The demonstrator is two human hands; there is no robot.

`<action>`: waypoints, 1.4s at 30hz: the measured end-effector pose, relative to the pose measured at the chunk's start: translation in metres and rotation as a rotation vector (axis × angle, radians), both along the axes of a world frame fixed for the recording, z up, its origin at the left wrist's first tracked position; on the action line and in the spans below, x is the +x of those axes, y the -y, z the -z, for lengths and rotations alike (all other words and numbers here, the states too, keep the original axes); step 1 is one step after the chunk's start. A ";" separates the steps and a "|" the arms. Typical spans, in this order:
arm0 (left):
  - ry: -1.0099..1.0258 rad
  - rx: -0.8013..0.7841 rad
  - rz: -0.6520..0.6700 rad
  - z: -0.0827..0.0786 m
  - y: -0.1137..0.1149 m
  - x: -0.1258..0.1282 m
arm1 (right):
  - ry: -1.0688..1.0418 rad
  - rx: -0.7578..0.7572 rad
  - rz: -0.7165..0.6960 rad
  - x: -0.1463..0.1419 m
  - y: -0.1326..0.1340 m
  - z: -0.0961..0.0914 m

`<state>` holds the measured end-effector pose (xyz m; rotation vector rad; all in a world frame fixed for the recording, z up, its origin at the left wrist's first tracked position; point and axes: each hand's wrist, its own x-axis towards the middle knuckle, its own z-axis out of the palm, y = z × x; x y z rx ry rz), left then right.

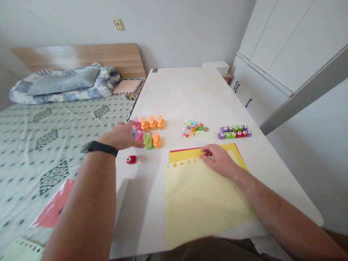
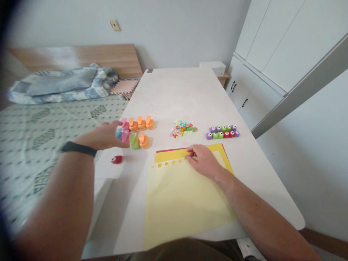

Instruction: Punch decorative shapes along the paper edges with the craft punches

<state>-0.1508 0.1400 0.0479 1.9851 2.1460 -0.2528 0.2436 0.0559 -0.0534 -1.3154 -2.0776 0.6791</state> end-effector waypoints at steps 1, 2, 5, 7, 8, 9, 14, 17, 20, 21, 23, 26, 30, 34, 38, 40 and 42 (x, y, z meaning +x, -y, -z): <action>-0.038 0.012 0.005 0.001 0.001 0.004 | 0.000 -0.002 0.000 0.000 0.000 0.000; -0.056 0.022 0.009 0.002 0.001 0.007 | 0.001 -0.002 0.001 0.000 0.000 -0.001; -0.041 0.049 -0.003 0.008 -0.002 0.011 | 0.001 0.002 -0.003 -0.001 0.001 -0.003; -0.019 0.068 -0.015 0.010 -0.004 0.009 | -0.001 0.006 -0.002 -0.002 0.002 -0.003; -0.016 0.079 -0.019 0.011 -0.005 0.008 | -0.001 0.006 -0.001 -0.002 0.002 -0.003; -0.016 0.089 -0.023 0.011 -0.005 0.008 | 0.000 0.006 0.001 -0.002 0.002 -0.003; -0.021 0.107 -0.037 0.008 -0.004 0.012 | 0.008 0.006 0.000 -0.002 0.002 -0.004; -0.038 0.118 -0.034 0.007 -0.004 0.015 | 0.005 0.006 0.000 -0.002 0.002 -0.005; -0.065 0.130 -0.004 0.010 -0.008 0.014 | 0.004 0.005 -0.001 -0.002 0.003 -0.004; -0.074 0.134 0.011 0.011 -0.009 0.014 | 0.004 0.003 -0.003 -0.002 0.003 -0.004; -0.086 0.148 0.048 0.014 -0.012 0.012 | 0.004 0.002 -0.004 -0.003 0.003 -0.004; -0.092 0.181 0.095 0.016 -0.014 0.012 | 0.003 0.001 0.000 -0.004 0.004 -0.005; -0.051 0.158 0.151 0.014 -0.011 0.014 | 0.003 0.000 0.002 -0.004 0.004 -0.005; -0.008 0.125 0.251 0.010 -0.007 0.023 | -0.001 0.001 0.005 -0.004 0.004 -0.004; 0.033 0.090 0.351 0.009 -0.008 0.034 | 0.000 -0.004 0.007 -0.005 0.004 -0.005; 0.067 0.099 0.381 0.012 -0.010 0.037 | -0.002 -0.003 0.006 -0.006 0.005 -0.005; 0.089 0.112 0.380 0.014 -0.013 0.038 | -0.003 -0.001 0.005 -0.006 0.005 -0.005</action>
